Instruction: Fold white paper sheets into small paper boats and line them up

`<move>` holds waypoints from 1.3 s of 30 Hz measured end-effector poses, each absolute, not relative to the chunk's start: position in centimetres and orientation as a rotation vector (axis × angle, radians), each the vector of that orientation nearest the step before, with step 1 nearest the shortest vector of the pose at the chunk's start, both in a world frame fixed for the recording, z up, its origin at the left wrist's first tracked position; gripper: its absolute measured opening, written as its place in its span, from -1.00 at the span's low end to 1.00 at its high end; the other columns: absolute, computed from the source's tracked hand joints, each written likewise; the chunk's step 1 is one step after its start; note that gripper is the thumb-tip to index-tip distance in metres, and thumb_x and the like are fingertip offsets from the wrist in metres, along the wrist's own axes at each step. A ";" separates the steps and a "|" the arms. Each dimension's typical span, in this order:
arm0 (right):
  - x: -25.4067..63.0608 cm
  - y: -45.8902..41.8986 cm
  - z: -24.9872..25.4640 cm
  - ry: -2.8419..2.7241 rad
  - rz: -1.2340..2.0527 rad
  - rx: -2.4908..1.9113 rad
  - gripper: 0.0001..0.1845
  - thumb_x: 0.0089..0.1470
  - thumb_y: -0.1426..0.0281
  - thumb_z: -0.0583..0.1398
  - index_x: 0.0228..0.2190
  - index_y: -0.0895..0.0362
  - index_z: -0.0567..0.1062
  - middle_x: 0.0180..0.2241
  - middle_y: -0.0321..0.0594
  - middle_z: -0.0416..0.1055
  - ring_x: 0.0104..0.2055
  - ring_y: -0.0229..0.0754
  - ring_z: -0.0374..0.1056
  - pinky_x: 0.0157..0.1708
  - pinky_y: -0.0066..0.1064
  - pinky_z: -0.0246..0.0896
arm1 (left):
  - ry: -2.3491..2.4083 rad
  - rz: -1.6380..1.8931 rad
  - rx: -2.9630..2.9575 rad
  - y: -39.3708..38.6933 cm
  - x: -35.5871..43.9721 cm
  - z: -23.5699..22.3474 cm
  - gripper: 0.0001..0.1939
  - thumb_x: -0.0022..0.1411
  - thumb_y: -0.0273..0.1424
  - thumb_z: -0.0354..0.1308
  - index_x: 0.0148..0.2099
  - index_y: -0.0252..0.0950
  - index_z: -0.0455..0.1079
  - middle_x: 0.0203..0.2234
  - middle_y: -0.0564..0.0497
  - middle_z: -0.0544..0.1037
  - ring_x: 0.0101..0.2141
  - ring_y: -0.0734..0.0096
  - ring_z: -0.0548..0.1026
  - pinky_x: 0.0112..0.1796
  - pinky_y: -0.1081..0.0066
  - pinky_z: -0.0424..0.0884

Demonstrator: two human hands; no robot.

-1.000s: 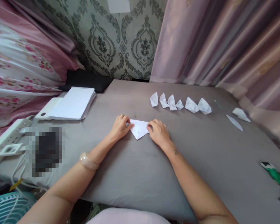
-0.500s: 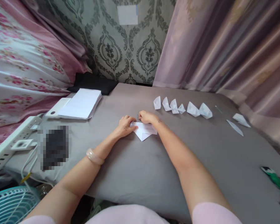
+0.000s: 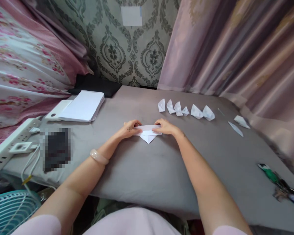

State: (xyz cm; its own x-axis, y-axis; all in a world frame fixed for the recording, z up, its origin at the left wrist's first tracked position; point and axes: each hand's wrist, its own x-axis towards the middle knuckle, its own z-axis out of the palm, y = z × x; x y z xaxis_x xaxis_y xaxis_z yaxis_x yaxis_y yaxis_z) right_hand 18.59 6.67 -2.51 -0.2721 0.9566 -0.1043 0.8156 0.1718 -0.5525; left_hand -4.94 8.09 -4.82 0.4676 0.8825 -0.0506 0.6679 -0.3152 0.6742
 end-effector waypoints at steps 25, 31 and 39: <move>20.6 2.3 1.6 -2.046 0.922 -1.447 -0.77 0.00 0.24 0.22 -0.37 0.14 0.56 -0.40 -0.26 0.47 -0.36 -0.20 0.33 -0.34 -0.38 0.16 | 0.893 0.878 1.906 5.4 -6.5 -2.1 -0.73 0.15 -0.19 0.23 -0.24 -0.30 0.49 -0.32 -0.05 0.56 -0.25 0.30 0.44 -0.18 0.31 0.36; 18.8 0.2 -0.8 -2.288 -0.250 -1.408 -0.65 0.19 0.55 -0.03 -0.29 0.12 0.55 -0.21 -0.11 0.48 -0.17 -0.11 0.27 -0.10 -0.25 0.05 | 1.183 0.840 2.781 5.4 -5.9 -2.8 -0.73 0.34 -0.39 -0.09 -0.20 -0.26 0.45 -0.19 -0.14 0.49 -0.16 0.24 0.36 -0.08 0.25 0.29; 18.7 -1.0 -5.1 -2.450 -0.194 -1.529 -0.67 0.20 0.58 -0.01 -0.27 0.14 0.53 -0.22 -0.12 0.46 -0.19 -0.10 0.24 -0.17 -0.31 0.08 | 1.102 0.217 3.029 5.1 -4.2 -4.2 -0.71 0.34 -0.52 -0.17 -0.19 -0.31 0.40 -0.23 -0.17 0.46 -0.17 0.20 0.34 -0.14 0.28 0.29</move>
